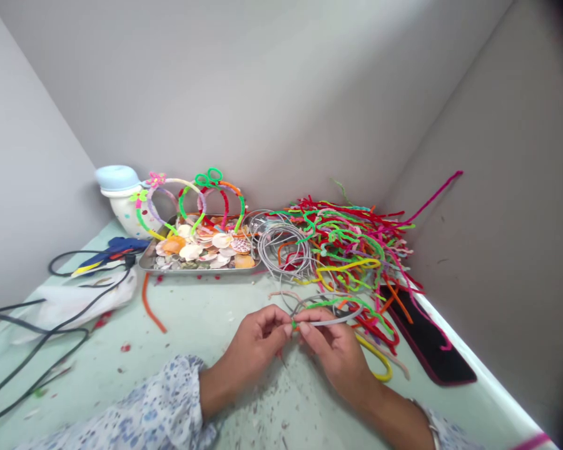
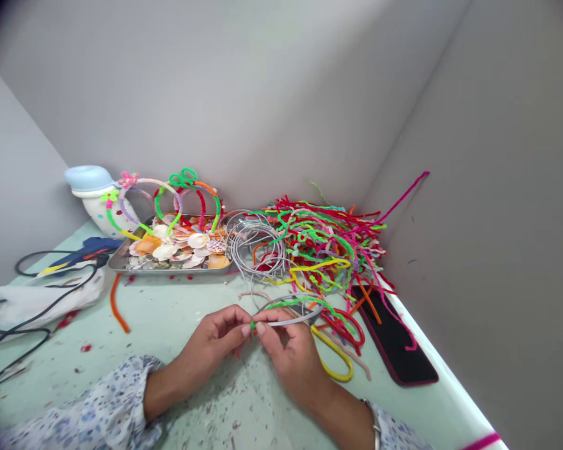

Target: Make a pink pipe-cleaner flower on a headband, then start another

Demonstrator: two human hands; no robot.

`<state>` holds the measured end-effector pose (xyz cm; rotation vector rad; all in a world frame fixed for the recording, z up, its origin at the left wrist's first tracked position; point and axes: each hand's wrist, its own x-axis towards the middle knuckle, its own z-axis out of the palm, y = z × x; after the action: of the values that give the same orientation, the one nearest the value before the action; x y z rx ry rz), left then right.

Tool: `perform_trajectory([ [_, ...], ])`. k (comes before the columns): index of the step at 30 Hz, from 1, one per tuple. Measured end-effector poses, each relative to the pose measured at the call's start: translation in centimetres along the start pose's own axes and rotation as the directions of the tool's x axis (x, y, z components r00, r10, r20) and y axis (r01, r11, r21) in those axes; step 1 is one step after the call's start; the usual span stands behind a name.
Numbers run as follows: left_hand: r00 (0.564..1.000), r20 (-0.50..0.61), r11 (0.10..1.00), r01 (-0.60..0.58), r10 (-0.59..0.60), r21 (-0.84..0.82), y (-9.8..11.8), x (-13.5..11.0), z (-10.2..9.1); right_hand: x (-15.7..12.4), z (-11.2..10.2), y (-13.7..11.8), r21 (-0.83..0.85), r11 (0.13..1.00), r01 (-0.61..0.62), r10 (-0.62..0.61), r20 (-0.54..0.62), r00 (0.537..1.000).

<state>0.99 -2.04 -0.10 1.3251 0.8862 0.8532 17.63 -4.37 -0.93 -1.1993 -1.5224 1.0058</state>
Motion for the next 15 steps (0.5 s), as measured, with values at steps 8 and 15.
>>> perform_trajectory([
  [8, 1.0, -0.026, 1.0, -0.007, 0.007, 0.002, -0.32, 0.22, -0.04, 0.12, 0.1, -0.03, -0.053, 0.996, 0.073, -0.077, -0.075, 0.994],
  [15, 0.998, -0.033, 0.998, -0.047, 0.048, 0.051, -0.2, 0.13, -0.03, -0.23, 0.46, 0.18, 0.056, 0.995, -0.083, 0.084, -0.026, 0.996],
])
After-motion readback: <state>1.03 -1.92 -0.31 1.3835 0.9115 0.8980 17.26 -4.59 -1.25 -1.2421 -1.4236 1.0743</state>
